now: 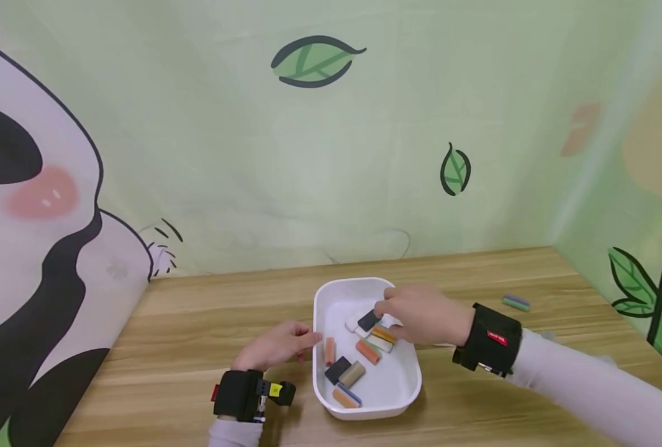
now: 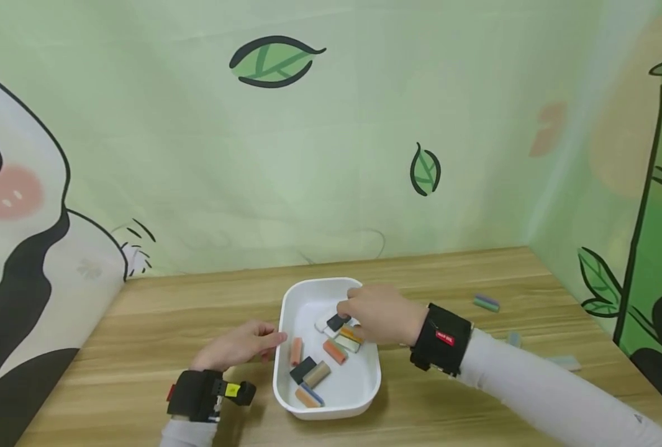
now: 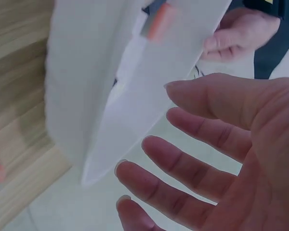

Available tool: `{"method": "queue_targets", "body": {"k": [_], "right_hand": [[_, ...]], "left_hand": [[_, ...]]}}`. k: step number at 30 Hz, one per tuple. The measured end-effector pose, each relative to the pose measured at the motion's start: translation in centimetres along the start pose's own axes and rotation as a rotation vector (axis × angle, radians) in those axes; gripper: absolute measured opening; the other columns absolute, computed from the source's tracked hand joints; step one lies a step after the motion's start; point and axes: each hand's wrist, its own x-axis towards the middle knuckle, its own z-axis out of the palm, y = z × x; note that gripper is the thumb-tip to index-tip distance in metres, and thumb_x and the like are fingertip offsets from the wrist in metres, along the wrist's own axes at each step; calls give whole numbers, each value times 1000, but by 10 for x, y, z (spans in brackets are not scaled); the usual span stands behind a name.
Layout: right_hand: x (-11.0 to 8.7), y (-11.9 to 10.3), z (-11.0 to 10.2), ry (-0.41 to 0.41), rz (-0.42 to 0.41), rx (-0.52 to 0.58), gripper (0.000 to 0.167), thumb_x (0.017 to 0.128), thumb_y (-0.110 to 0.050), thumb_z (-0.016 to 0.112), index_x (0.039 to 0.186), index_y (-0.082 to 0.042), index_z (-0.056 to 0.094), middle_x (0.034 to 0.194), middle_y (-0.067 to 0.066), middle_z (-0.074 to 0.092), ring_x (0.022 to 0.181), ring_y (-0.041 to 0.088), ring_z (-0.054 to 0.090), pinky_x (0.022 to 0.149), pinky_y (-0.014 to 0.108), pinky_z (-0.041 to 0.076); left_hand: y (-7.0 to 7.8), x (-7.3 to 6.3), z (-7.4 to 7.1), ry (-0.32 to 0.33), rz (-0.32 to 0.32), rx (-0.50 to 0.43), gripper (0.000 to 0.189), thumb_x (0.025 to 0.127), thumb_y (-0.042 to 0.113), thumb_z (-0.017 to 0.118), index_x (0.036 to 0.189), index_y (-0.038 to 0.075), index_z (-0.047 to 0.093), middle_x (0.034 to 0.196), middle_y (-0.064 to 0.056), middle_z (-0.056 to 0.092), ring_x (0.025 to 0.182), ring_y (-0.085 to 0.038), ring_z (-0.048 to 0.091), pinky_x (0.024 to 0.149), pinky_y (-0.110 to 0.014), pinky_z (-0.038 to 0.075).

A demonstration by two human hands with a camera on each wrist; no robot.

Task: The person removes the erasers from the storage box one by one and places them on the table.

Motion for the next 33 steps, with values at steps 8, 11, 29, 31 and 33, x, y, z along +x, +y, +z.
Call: {"method": "queue_targets", "body": {"k": [8,11,29,31,33], "right_hand": [[18,-16,16,-91,-60,6,25,83,-8,75,107,-14,69,86,-2,56,75,13,50,64,27,46],[20,-20,19,-176,-47,-14,32,81,-10,78,111,-17,69,92,-3,58,80,13,51,69,29,48],[25,-33,39,-357,64,47,24,88,-9,71,108,-17,60,91,-2,47,76,12,49,69,26,46],[24,-33,40,-351,42,28,16,89,-10,70,101,-16,61,88,-3,46,75,11,48,70,25,44],[24,-34,41,-360,14,22,12,89,-9,70,92,-16,60,86,-3,45,74,10,47,69,25,42]], "left_hand": [[0,2,0,-15,4,0,32,100,32,56,82,6,62,66,-2,46,66,-19,48,65,-31,34],[0,2,-1,-18,15,-1,33,101,30,55,81,4,61,66,-2,46,65,-19,48,64,-31,34],[-2,2,0,-10,16,0,35,101,28,55,82,-2,60,65,-1,45,64,-17,48,63,-30,34],[-2,2,0,-11,16,0,35,101,27,54,83,-2,60,65,-1,45,63,-17,47,63,-30,33],[-2,2,0,-14,18,-1,35,101,27,54,83,-3,60,65,-1,45,63,-17,47,63,-30,33]]}}
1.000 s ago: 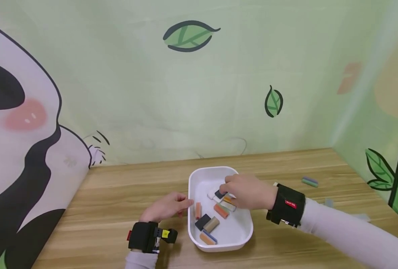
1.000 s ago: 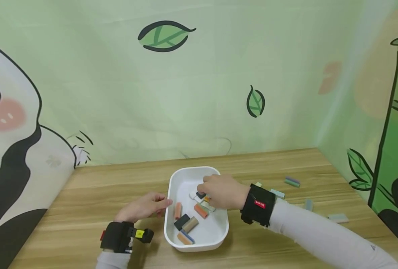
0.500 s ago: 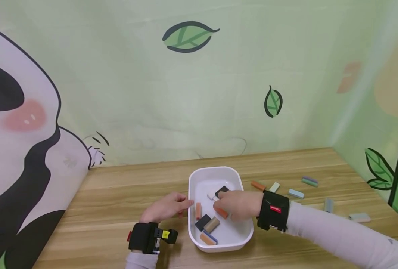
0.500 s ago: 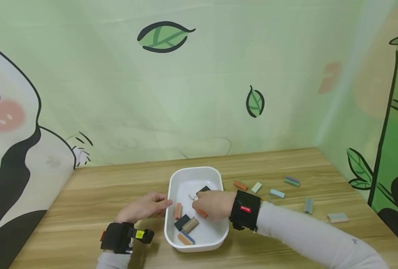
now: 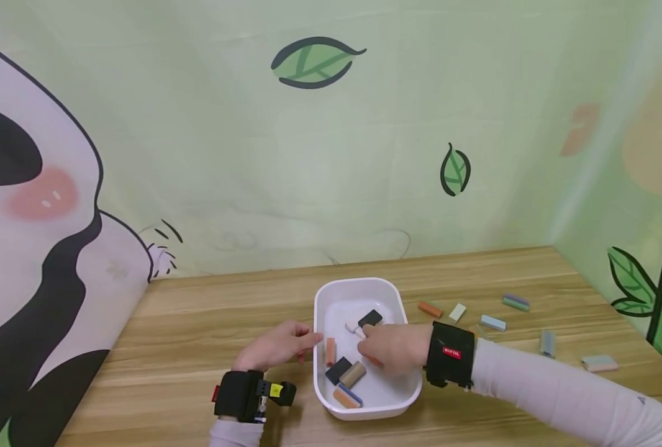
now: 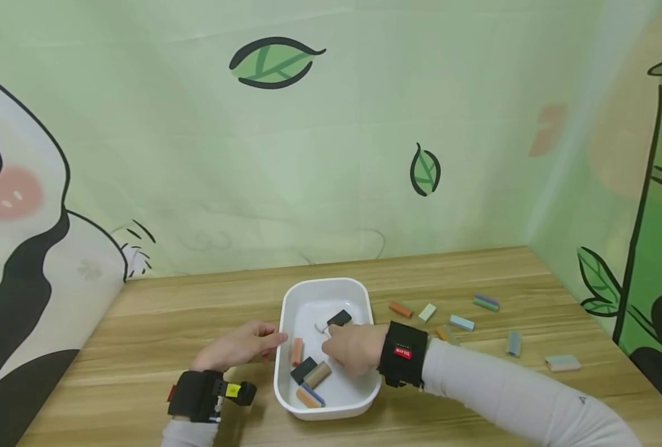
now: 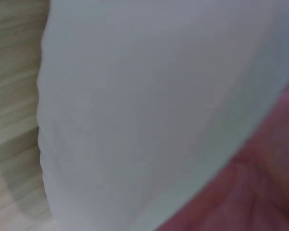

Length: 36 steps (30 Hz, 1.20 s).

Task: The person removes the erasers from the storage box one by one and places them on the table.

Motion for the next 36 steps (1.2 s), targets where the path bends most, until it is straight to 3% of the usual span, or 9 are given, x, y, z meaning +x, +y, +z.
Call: {"method": "queue_targets", "body": {"k": [5,28,36], "right_hand": [[-2,-3,5,-30,-59,23,18,87,-6,70,83,-18,57,83,-5,43,70,9,45,65,23,39],[-9,1,17,36,-118,25,30,79,-6,77,97,-23,61,87,-5,40,71,9,44,65,23,39],[-9,2,19,43,-126,39,31,76,-5,79,91,-23,58,86,-6,40,72,8,43,65,23,38]], "left_hand": [[0,0,-1,-2,7,1,34,101,27,54,83,-1,60,65,-1,45,65,-18,49,64,-30,35],[1,-2,-3,9,-8,4,32,101,33,55,89,5,66,65,-2,47,63,-18,46,62,-31,33],[0,-1,-2,2,-19,-10,31,100,33,55,86,7,64,66,-2,46,65,-20,48,64,-31,34]]}}
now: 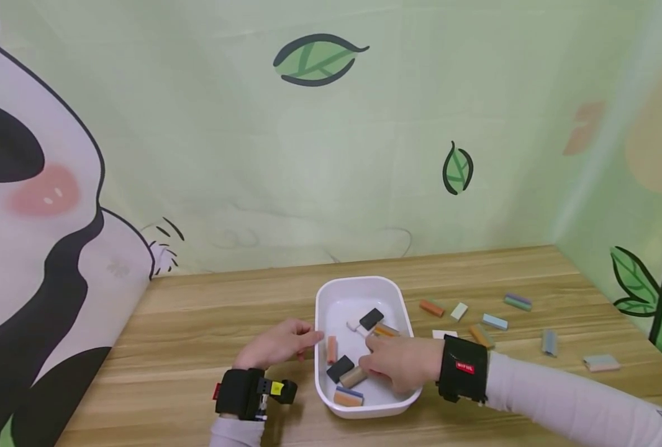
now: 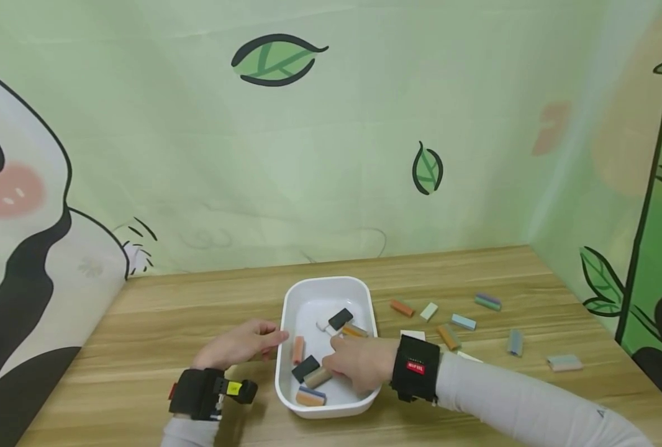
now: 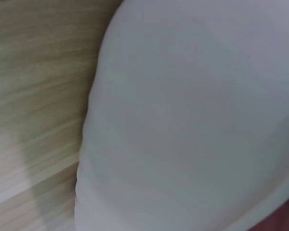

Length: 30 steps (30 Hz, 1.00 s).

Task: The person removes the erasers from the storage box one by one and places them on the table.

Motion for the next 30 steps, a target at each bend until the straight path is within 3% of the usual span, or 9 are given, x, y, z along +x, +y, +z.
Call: {"method": "queue_targets", "body": {"k": [7,13,16,22,26,30], "right_hand": [[-8,0,-10,60,-53,-11,28,74,-2,78,84,-20,58,82,-6,40,71,8,41,63,22,36],[-36,3,-55,176,-63,-17,27,76,-2,77,90,-17,60,83,-4,41,72,11,43,62,22,39],[-56,11,-80,231,-34,6,29,77,-2,76,93,-18,58,84,-4,41,72,12,44,60,23,41],[-96,36,-110,412,-3,-25,31,74,3,72,83,-18,51,78,-3,39,66,12,39,58,26,36],[-119,54,-113,459,89,-50,34,70,6,69,83,-19,51,77,-3,38,64,10,37,56,25,34],[-139,76,-104,486,171,-59,32,70,5,68,83,-19,51,76,-3,37,64,11,35,57,27,32]], "left_hand": [[2,0,2,0,8,-15,32,101,31,55,86,3,63,64,-2,44,62,-19,45,62,-31,32],[-1,1,3,4,20,-7,31,101,31,55,91,3,65,63,-1,43,59,-18,43,60,-30,31],[-1,0,2,9,19,-5,30,100,32,56,94,5,67,63,-2,44,58,-18,43,60,-30,31],[0,0,2,9,23,-20,30,100,32,56,90,5,64,63,-1,43,59,-18,44,61,-31,32],[0,1,2,15,20,-21,29,100,31,56,90,5,65,64,-2,44,61,-18,45,62,-31,33],[-1,3,4,15,16,-10,29,100,32,56,92,6,65,66,-2,45,62,-18,46,62,-30,34]]}}
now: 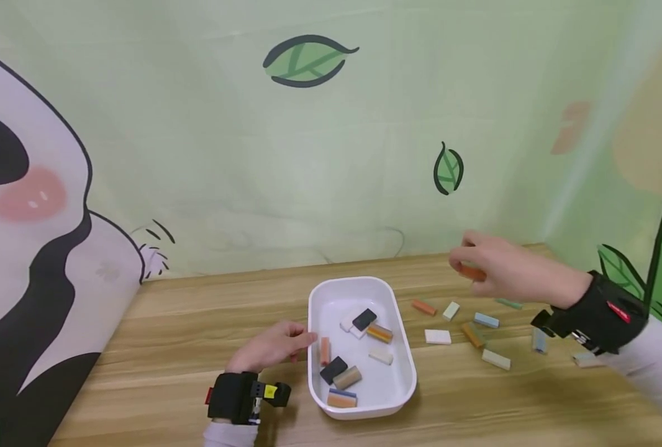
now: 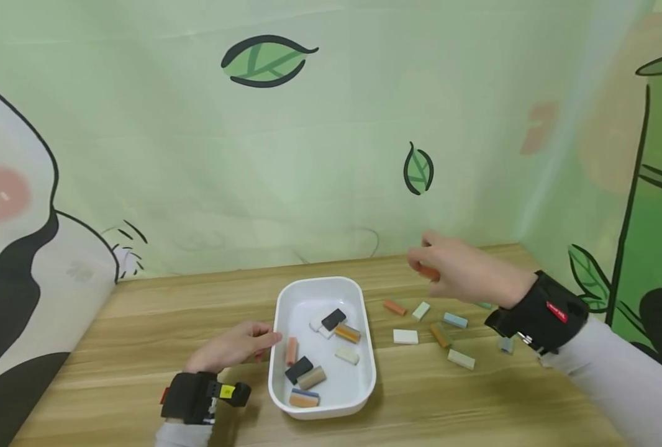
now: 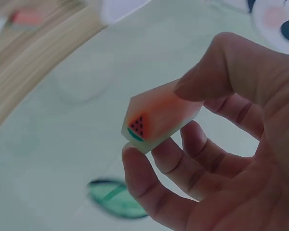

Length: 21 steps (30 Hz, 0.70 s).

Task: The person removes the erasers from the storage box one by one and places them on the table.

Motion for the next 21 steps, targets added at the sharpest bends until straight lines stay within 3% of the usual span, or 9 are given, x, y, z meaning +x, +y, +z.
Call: {"method": "queue_targets", "body": {"k": [8,15,21], "right_hand": [[-31,59,9,-11,204,14,28,72,3,70,85,-16,54,79,2,40,67,15,36,58,30,31],[-67,107,31,-16,249,-40,31,73,0,75,75,-17,49,72,-3,41,72,16,41,66,37,33],[-93,139,60,-81,354,59,27,77,-1,74,78,-15,50,71,-3,41,63,14,36,59,32,27]], "left_hand": [[2,-2,-2,-13,8,7,30,100,32,56,92,5,65,65,-1,46,60,-17,45,61,-30,33],[2,-1,-4,-19,15,26,29,101,33,54,93,8,67,63,-1,45,58,-16,43,60,-29,31],[1,0,-3,-15,-8,19,30,100,33,56,91,6,66,65,-1,46,62,-17,46,62,-30,33]]}}
